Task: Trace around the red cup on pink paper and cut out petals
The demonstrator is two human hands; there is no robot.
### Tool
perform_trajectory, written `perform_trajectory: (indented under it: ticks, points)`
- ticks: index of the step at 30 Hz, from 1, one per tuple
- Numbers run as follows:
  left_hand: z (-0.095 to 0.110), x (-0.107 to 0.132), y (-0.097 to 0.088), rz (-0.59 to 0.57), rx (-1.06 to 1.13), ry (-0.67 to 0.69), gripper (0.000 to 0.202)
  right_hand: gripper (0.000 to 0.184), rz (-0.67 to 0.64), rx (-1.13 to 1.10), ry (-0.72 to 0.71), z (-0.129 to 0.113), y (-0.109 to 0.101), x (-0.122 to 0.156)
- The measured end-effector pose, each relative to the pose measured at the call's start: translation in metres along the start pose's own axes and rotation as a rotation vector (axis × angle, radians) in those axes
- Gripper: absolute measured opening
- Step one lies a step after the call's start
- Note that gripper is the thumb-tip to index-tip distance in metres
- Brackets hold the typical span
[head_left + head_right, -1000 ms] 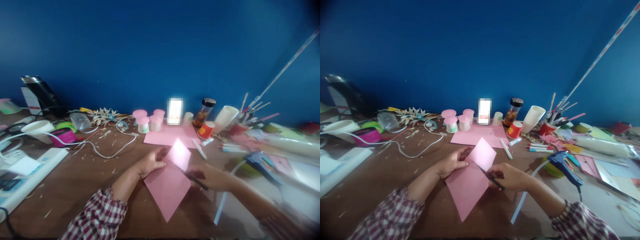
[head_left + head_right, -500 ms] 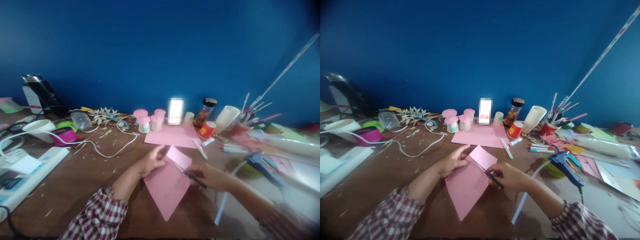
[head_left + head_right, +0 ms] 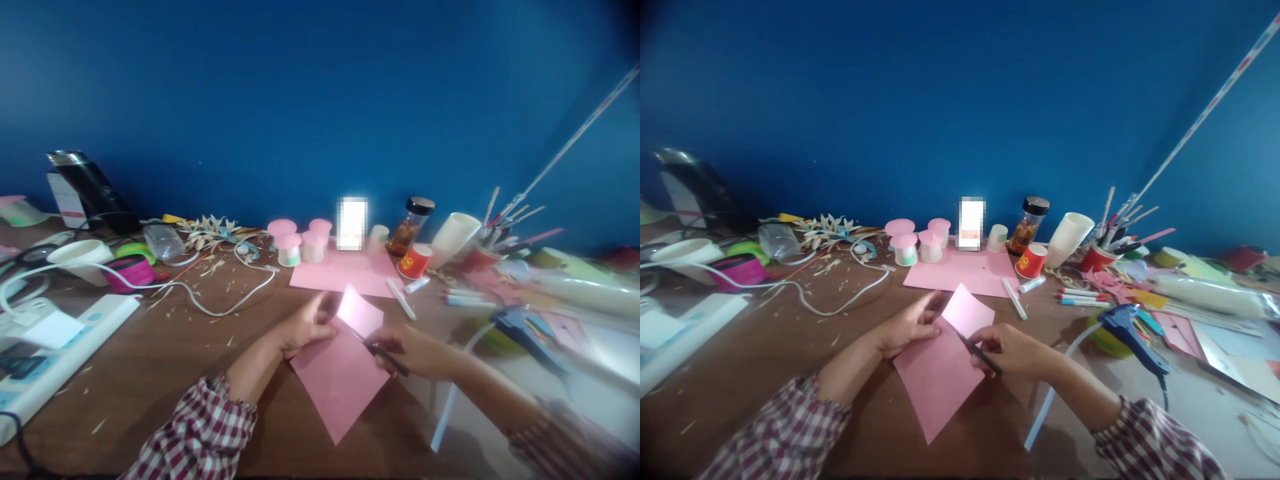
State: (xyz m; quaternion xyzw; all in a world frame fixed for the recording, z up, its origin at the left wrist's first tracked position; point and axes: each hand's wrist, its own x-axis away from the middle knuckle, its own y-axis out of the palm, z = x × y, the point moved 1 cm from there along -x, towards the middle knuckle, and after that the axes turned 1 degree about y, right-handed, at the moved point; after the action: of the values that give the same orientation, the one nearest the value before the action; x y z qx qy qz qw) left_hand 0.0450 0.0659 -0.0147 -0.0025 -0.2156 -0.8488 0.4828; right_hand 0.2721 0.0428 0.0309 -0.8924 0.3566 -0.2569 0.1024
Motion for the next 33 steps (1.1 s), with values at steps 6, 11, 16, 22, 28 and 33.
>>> perform_trajectory:
  ticks: [6,11,16,22,28,33]
  points:
    - [-0.002,-0.001,-0.002,0.035,-0.003,-0.021,0.103,0.021,-0.004,-0.023,-0.002,0.003,0.001,-0.002]
    - [-0.001,0.000,0.000,0.056,0.005,-0.049,0.107,0.024,-0.002,-0.031,0.004,-0.003,0.001,0.000]
    - [0.003,0.002,0.002,0.082,0.013,-0.077,0.110,0.024,0.001,-0.018,0.010,-0.007,0.001,0.001]
    - [0.001,0.001,0.001,0.079,-0.019,-0.065,0.110,0.018,0.036,-0.004,-0.020,-0.005,0.002,0.000]
    - [-0.001,-0.002,-0.003,0.149,-0.015,-0.003,0.087,0.028,0.243,-0.056,0.029,0.007,-0.005,0.002]
    - [0.002,-0.007,-0.009,0.254,0.006,0.104,0.041,0.026,0.471,0.002,0.029,0.022,-0.013,0.005]
